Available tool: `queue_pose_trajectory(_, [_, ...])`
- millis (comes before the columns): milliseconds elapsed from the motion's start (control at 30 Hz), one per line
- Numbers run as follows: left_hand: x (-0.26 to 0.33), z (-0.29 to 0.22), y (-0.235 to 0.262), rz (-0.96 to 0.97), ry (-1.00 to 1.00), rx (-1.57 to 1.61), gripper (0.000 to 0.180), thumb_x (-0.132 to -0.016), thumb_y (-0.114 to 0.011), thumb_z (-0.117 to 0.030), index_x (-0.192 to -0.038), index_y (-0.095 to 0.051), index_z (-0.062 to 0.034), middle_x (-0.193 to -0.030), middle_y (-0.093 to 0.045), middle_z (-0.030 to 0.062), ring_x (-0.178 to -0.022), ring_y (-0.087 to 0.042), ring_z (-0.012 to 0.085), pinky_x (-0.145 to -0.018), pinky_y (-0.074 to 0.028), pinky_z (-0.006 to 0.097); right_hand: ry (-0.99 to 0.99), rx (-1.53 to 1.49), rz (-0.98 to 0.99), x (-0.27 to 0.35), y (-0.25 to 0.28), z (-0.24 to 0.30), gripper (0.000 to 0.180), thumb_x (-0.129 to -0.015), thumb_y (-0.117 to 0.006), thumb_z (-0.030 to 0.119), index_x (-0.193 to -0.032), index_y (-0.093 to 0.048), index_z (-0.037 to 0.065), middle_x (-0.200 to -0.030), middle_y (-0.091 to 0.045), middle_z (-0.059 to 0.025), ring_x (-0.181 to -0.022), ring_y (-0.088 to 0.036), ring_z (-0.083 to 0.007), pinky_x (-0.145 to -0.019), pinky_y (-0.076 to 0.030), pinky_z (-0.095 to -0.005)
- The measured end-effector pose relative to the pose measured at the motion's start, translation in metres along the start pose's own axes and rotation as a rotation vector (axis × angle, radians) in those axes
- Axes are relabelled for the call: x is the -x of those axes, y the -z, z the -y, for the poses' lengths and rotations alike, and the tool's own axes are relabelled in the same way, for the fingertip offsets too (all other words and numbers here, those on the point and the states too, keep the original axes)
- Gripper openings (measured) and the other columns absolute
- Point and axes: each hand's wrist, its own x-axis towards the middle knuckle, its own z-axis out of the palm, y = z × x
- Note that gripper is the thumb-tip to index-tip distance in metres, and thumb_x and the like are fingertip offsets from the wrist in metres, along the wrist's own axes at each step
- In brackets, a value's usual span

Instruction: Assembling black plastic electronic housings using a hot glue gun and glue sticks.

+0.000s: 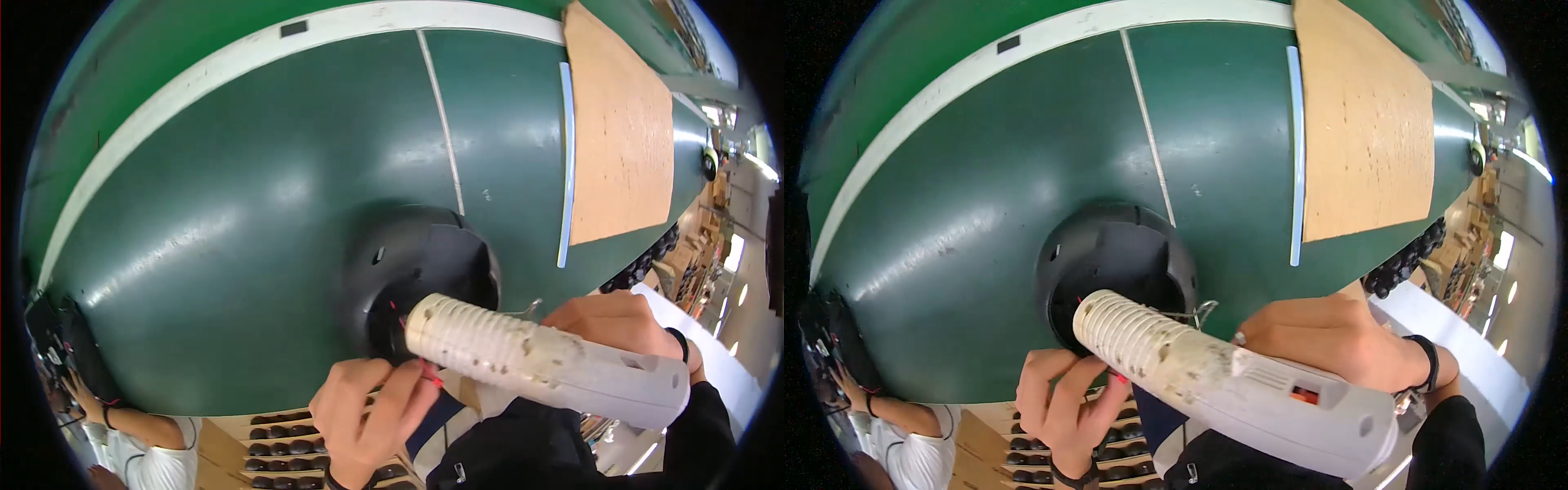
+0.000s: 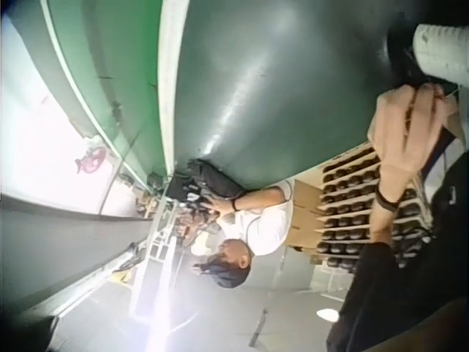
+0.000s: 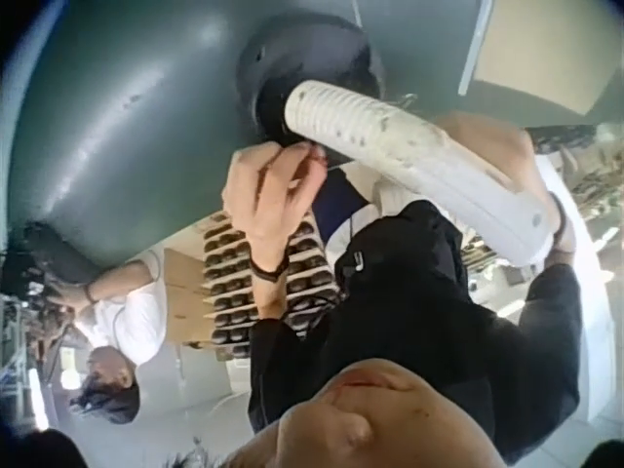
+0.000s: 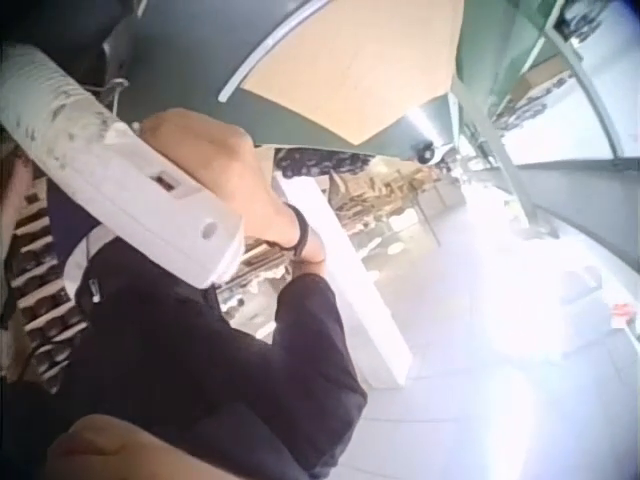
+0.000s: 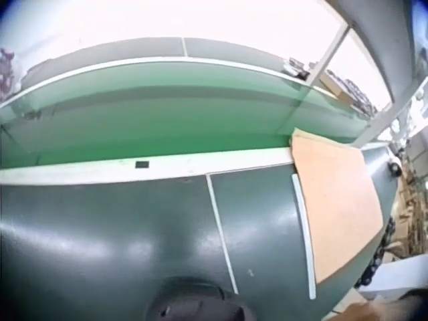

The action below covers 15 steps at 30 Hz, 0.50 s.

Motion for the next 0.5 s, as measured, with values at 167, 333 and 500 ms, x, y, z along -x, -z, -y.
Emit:
queue_pose_trajectory(167, [-0.002,-0.003,-0.001,-0.009,0.013,0.024,0.026,-0.064,-0.087,-0.008,-0.081,-0.067,-0.0071,-0.081,-0.058,0.0065,-0.060,-0.056,0.0235,-0.051,-0.045,0.030,-0.105,0.117,0.157,-0.008,0.013,0.021,0.018,-0.078,-0.069,0.006,-0.088,-0.065,-0.009,-0.083,-0.065,-0.0186,-0.070,-0.066,-0.0314,-0.060,-0.054,-0.0369])
queue_pose_trajectory(333, [0.003,-0.003,-0.003,-0.047,0.050,0.005,0.020,-0.073,-0.081,-0.009,-0.085,-0.065,-0.0084,-0.082,-0.059,0.0069,-0.059,-0.056,0.0233,-0.051,-0.044,0.031,-0.090,0.100,0.181,-0.007,0.017,0.021,0.014,-0.077,-0.071,0.002,-0.085,-0.065,-0.008,-0.079,-0.065,-0.0163,-0.066,-0.066,-0.0287,-0.056,-0.052,-0.0345])
queue_pose_trajectory(500, [0.009,0.004,-0.004,-0.015,0.038,0.001,0.021,-0.074,-0.081,-0.010,-0.087,-0.065,-0.0089,-0.079,-0.058,0.0059,-0.059,-0.055,0.0226,-0.050,-0.043,0.030,-0.108,0.052,0.211,-0.010,0.022,0.022,0.012,-0.078,-0.071,0.000,-0.084,-0.066,-0.008,-0.079,-0.065,-0.0165,-0.066,-0.067,-0.0280,-0.055,-0.052,-0.0332])
